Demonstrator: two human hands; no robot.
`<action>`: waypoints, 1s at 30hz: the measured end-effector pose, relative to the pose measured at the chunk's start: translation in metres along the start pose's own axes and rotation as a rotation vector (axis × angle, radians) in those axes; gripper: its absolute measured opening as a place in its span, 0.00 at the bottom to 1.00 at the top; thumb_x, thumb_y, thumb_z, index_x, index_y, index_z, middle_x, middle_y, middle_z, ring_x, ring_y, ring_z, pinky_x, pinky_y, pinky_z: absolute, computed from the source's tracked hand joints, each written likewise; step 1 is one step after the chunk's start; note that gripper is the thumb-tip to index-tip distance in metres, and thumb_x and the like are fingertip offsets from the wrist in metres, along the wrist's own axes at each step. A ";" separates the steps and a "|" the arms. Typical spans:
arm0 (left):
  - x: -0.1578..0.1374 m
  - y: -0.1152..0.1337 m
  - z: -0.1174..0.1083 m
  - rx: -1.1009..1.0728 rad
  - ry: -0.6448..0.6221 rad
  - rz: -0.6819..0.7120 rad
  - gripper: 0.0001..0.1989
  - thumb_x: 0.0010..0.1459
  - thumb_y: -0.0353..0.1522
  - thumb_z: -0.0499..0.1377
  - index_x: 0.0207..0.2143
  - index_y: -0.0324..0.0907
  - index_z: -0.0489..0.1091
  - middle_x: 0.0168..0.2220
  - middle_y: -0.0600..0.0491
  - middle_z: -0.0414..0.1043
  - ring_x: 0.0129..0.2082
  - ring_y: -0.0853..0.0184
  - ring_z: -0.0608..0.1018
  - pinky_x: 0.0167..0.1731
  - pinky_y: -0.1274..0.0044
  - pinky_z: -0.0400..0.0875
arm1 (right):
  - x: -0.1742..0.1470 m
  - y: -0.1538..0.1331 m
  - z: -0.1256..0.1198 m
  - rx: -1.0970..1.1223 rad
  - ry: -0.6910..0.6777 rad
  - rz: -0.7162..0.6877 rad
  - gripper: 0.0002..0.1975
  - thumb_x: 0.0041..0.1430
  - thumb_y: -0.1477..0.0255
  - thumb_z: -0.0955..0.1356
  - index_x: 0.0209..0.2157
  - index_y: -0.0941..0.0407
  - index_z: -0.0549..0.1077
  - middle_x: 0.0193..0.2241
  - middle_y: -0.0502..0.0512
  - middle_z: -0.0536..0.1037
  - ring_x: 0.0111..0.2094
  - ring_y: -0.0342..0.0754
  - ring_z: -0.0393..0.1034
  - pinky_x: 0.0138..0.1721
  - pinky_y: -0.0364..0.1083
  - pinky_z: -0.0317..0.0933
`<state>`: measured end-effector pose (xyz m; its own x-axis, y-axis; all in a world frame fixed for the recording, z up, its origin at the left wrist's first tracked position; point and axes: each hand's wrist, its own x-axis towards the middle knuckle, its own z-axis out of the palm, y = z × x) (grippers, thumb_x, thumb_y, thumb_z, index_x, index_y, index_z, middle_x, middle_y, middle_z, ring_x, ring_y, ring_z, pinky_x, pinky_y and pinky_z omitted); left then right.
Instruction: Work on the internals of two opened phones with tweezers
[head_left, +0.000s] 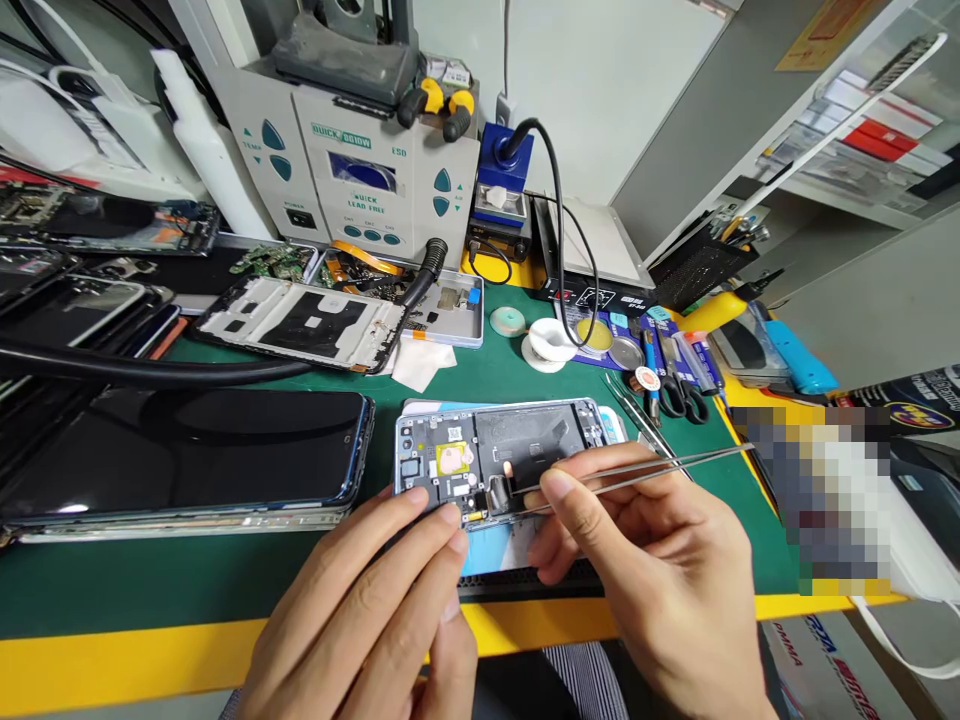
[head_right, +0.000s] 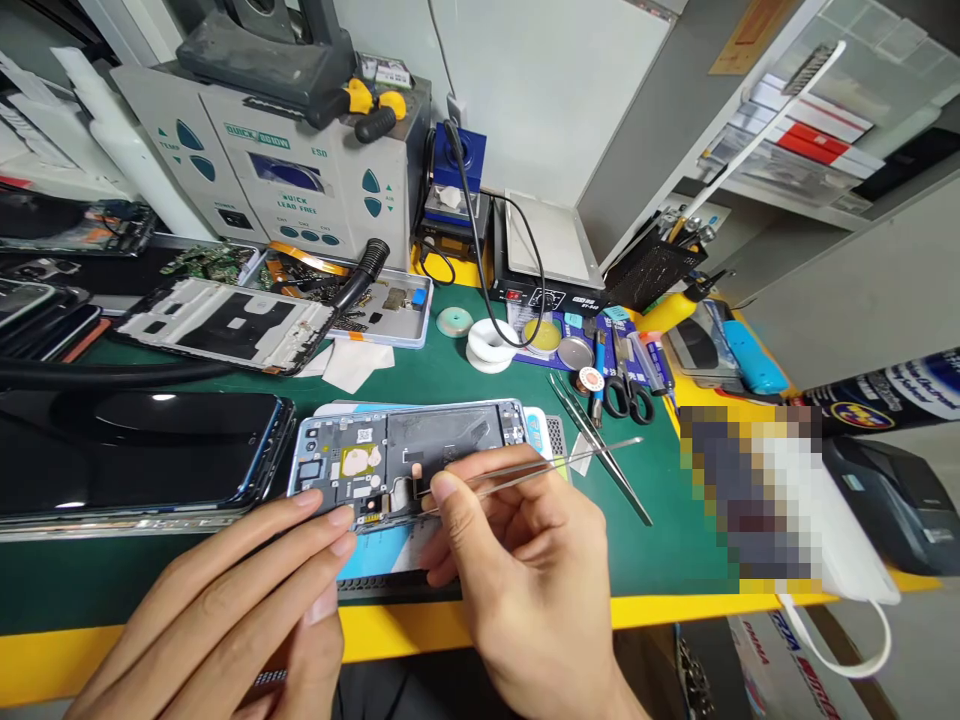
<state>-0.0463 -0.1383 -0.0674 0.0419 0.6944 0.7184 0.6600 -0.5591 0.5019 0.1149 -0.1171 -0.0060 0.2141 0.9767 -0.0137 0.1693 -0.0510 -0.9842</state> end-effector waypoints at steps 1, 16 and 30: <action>0.000 0.001 0.000 -0.004 -0.002 -0.004 0.20 0.48 0.11 0.60 0.37 0.39 0.78 0.44 0.54 0.82 0.49 0.59 0.80 0.49 0.63 0.77 | 0.000 0.000 0.000 0.004 0.003 0.002 0.08 0.60 0.69 0.74 0.32 0.57 0.75 0.18 0.51 0.80 0.16 0.46 0.75 0.18 0.41 0.73; 0.001 0.004 0.001 -0.012 0.014 -0.057 0.20 0.47 0.11 0.60 0.36 0.41 0.78 0.42 0.55 0.82 0.49 0.58 0.80 0.49 0.62 0.77 | 0.001 0.001 -0.001 0.026 0.038 -0.013 0.08 0.60 0.69 0.74 0.31 0.57 0.75 0.19 0.52 0.80 0.16 0.46 0.75 0.18 0.41 0.73; -0.002 -0.001 0.001 0.026 0.009 -0.034 0.22 0.46 0.12 0.59 0.40 0.39 0.78 0.43 0.55 0.82 0.50 0.60 0.80 0.51 0.65 0.78 | -0.001 -0.001 0.001 0.071 0.034 0.039 0.06 0.60 0.70 0.75 0.30 0.56 0.77 0.19 0.50 0.80 0.17 0.44 0.75 0.19 0.39 0.73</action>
<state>-0.0457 -0.1383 -0.0695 0.0121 0.7085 0.7056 0.6805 -0.5229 0.5133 0.1134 -0.1177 -0.0048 0.2518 0.9666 -0.0478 0.0919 -0.0731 -0.9931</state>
